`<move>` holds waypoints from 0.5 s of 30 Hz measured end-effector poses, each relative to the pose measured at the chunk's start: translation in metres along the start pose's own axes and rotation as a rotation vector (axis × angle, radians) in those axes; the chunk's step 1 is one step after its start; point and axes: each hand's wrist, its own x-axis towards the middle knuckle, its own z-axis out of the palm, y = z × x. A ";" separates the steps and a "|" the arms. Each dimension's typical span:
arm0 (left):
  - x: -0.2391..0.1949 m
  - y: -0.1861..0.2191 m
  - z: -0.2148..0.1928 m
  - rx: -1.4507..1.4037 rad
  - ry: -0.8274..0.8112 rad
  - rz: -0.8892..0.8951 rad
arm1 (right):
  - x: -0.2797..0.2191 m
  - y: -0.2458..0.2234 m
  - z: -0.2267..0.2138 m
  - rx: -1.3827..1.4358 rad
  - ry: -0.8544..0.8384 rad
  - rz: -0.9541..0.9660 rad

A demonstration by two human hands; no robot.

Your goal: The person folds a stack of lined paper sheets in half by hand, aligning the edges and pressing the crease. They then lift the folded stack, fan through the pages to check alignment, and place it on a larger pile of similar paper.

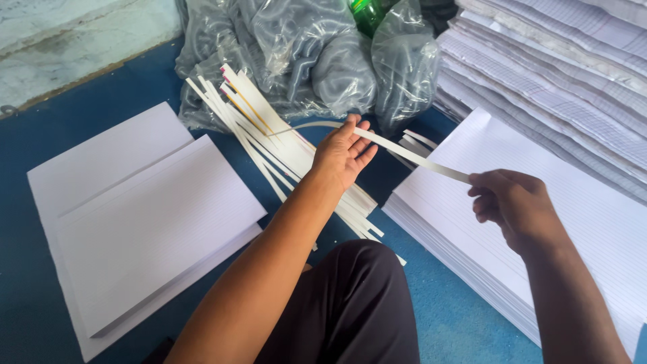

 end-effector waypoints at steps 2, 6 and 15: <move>0.006 -0.006 0.006 0.070 -0.015 0.003 | -0.002 0.003 -0.018 0.020 0.027 0.004; 0.016 -0.019 0.012 0.153 -0.016 -0.014 | -0.006 0.016 -0.059 0.010 0.126 0.007; 0.031 -0.035 0.030 0.431 0.051 -0.055 | 0.004 0.088 -0.174 0.066 0.308 0.011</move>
